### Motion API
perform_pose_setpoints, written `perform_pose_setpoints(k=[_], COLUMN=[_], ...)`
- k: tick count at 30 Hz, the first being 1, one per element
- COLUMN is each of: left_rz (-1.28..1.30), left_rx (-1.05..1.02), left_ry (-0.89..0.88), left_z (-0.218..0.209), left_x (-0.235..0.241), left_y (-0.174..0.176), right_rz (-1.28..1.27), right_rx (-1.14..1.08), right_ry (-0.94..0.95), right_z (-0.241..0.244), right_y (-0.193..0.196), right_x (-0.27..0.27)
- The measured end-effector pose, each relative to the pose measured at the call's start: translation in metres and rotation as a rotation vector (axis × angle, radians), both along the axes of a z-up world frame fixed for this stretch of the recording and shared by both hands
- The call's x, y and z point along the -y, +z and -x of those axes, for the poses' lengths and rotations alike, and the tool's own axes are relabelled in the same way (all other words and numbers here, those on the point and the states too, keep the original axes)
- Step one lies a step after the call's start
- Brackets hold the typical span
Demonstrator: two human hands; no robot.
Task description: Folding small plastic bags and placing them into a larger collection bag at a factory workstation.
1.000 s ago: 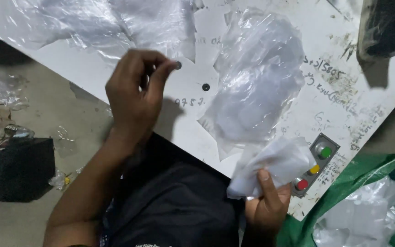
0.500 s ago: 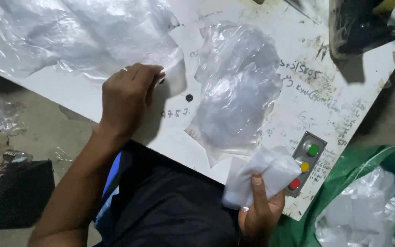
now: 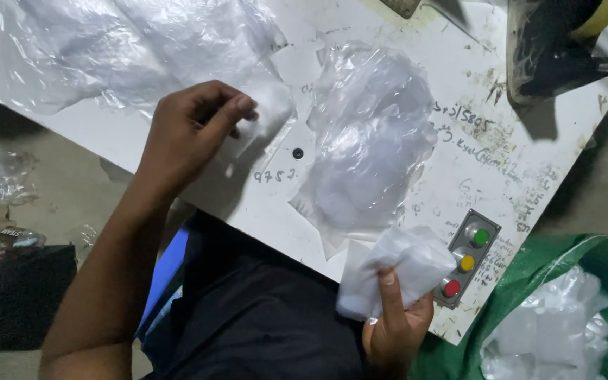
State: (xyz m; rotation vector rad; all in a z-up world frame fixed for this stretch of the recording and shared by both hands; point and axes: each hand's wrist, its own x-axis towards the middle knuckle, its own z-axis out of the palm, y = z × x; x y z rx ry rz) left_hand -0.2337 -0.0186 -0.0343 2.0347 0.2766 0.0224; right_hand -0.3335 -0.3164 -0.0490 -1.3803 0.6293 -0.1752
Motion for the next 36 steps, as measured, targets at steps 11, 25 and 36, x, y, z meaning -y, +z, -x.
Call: perform_pose_setpoints(k=[11,25,36], left_rz=[0.917,0.388,-0.384], left_rx=[-0.298,0.229,0.888], left_ry=[-0.226,0.014,-0.291], left_z=[0.061,0.088,0.071], left_x=[0.116,0.138,0.137], left_y=[-0.05,-0.023,-0.033], right_rz=[0.074,0.875,-0.489], right_rx=[-0.051,0.254,-0.097], right_ry=[0.444,0.93,0.596], right_z=[-0.003,0.009,-0.02], right_y=[0.001,-0.005,0.02], right_x=[-0.01,-0.006,0.012])
